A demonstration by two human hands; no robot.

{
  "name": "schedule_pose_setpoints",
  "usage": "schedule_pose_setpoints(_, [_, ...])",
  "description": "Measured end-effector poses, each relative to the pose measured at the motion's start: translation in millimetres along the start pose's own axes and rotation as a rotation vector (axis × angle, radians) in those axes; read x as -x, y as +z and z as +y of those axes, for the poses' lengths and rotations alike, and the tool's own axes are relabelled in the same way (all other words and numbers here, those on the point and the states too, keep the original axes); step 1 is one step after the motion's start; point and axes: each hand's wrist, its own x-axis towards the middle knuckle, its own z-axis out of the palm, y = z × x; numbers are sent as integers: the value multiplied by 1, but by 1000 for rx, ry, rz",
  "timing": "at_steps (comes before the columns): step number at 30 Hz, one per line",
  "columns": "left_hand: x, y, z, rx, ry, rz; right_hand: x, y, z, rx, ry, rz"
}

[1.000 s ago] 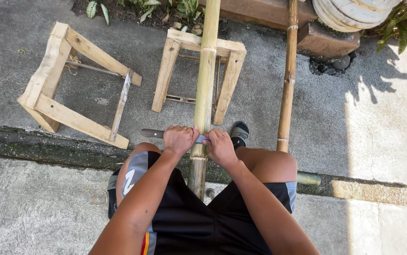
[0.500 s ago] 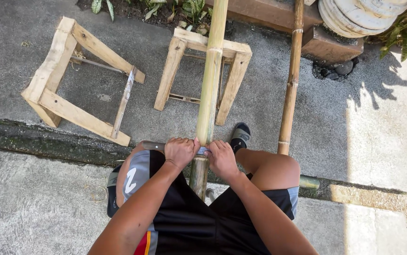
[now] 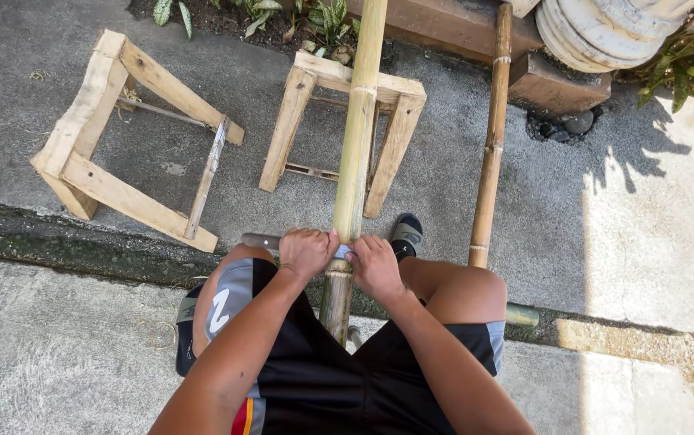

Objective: Scraping the outer layer of a bamboo pole with a knife.

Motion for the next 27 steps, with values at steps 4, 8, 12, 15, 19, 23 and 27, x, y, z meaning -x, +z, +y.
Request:
schedule_pose_setpoints(4, [16, -4, 4, 35, -23, -1, 6, -2, -11, 12, 3, -18])
schedule_pose_setpoints(8, [17, -5, 3, 40, -36, 10, 2, -6, -14, 15, -5, -30])
schedule_pose_setpoints(12, [9, -2, -1, 72, -64, 20, -10, -6, -9, 34, -41, -18])
schedule_pose_setpoints(15, [6, -1, -4, 57, -76, 37, -14, -3, -10, 58, -34, -22])
schedule_pose_setpoints(19, [12, 0, -4, 73, -84, 87, -9, 0, -12, 84, -56, -19])
schedule_pose_setpoints(23, [19, 2, -2, 88, -86, 41, -7, -2, -15, 74, -42, -43])
schedule_pose_setpoints(27, [21, 1, -1, 95, -82, 30, -4, -4, -18, 55, -29, -51])
